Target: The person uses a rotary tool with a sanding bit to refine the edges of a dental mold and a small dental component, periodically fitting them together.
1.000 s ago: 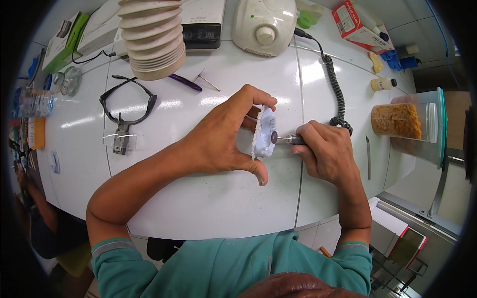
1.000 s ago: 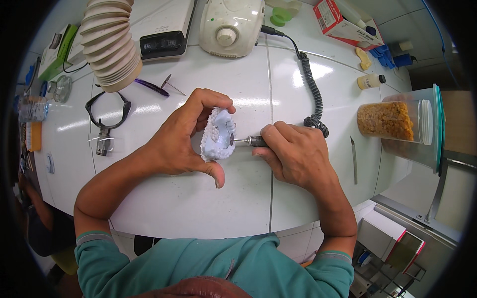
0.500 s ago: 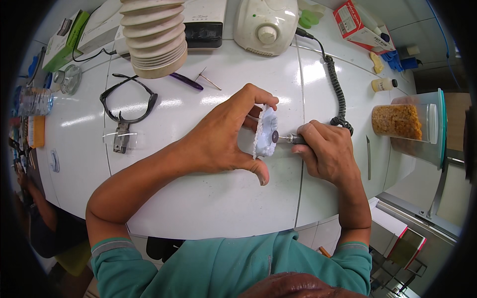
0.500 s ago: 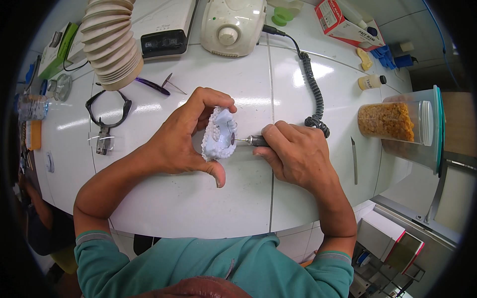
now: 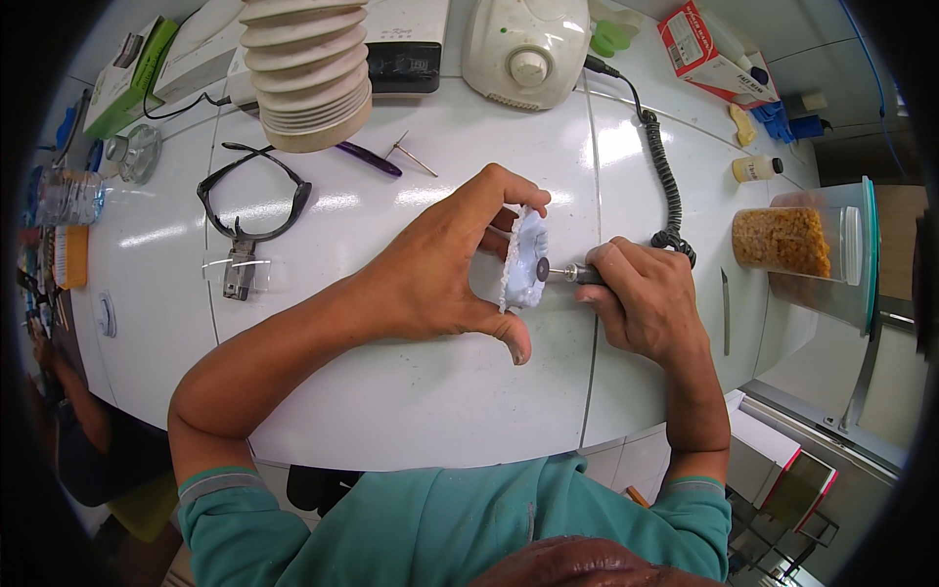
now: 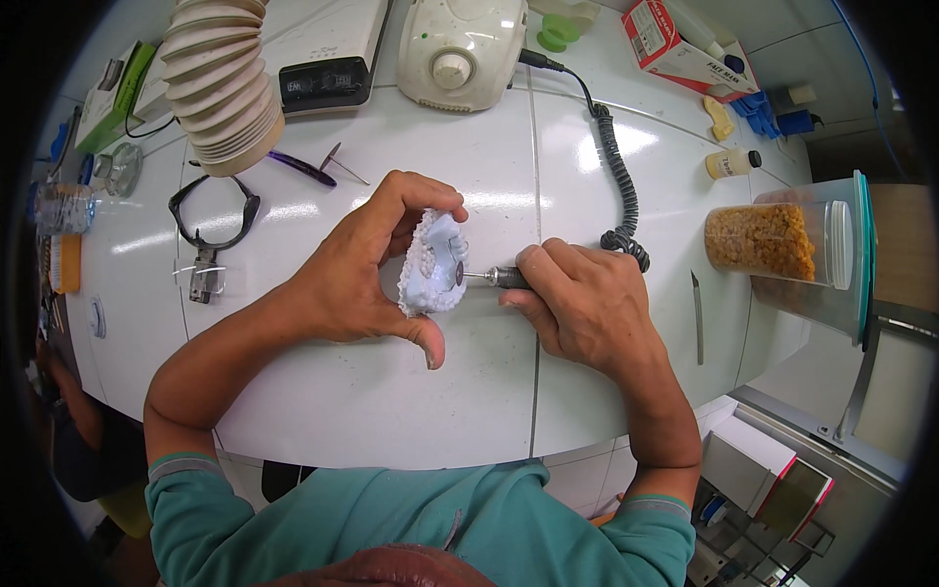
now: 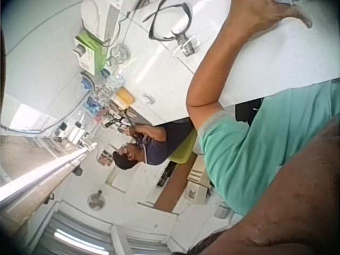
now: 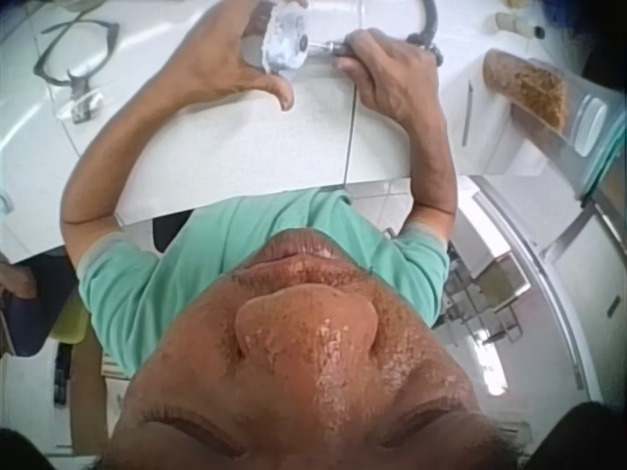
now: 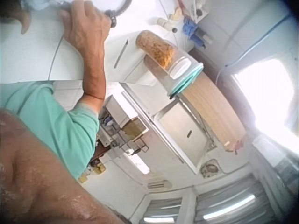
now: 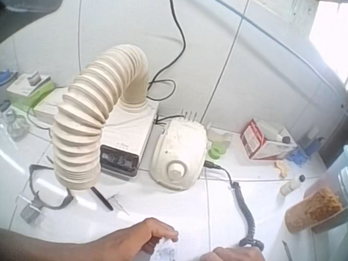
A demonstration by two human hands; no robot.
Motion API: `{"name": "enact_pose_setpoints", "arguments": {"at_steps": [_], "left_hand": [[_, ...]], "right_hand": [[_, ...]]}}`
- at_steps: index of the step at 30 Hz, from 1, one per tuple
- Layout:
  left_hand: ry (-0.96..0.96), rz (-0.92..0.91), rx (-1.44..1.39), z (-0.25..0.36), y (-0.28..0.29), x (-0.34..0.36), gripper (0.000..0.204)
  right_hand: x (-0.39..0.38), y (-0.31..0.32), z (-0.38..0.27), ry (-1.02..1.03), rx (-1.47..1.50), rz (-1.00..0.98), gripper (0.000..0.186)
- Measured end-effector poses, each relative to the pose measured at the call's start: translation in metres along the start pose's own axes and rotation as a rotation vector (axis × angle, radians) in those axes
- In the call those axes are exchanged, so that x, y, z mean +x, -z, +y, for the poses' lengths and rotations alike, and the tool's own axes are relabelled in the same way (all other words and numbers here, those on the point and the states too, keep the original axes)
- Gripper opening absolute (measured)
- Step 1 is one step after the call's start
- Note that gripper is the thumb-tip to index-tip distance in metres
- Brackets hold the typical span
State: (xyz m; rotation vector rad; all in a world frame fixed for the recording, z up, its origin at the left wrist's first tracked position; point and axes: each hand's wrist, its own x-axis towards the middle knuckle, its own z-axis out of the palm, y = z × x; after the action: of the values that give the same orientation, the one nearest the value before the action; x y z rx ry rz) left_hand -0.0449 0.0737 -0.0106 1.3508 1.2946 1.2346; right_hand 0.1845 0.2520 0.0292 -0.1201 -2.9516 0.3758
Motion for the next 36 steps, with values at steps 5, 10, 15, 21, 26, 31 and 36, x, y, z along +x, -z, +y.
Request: {"name": "enact_pose_setpoints", "arguments": {"at_steps": [5, 10, 15, 21, 26, 31, 36], "left_hand": [[-0.006, -0.004, -0.002, 0.0, 0.0, 0.0, 0.121], [0.042, 0.001, -0.007, 0.001, 0.001, 0.0, 0.122], [0.082, -0.021, -0.086, 0.006, 0.003, 0.002, 0.125], [0.101, -0.051, -0.143, 0.008, 0.006, 0.003, 0.127], [0.107, -0.06, -0.174, 0.007, 0.006, 0.003, 0.128], [0.154, -0.082, -0.376, 0.004, 0.007, 0.002, 0.128], [0.141, -0.1, -0.371, 0.002, 0.009, 0.005, 0.126]], "right_hand": [[-0.001, 0.0, 0.001, -0.013, -0.002, -0.008, 0.035], [-0.003, 0.001, 0.003, -0.025, 0.048, 0.036, 0.035], [-0.003, 0.001, 0.009, -0.007, 0.027, 0.028, 0.034], [-0.001, 0.001, 0.01, 0.018, 0.014, 0.013, 0.034], [-0.002, 0.001, 0.011, 0.019, 0.031, 0.016, 0.033], [-0.001, 0.002, 0.015, 0.028, 0.106, 0.075, 0.035], [0.011, 0.02, -0.018, -0.396, 0.389, 0.168, 0.027]]}}
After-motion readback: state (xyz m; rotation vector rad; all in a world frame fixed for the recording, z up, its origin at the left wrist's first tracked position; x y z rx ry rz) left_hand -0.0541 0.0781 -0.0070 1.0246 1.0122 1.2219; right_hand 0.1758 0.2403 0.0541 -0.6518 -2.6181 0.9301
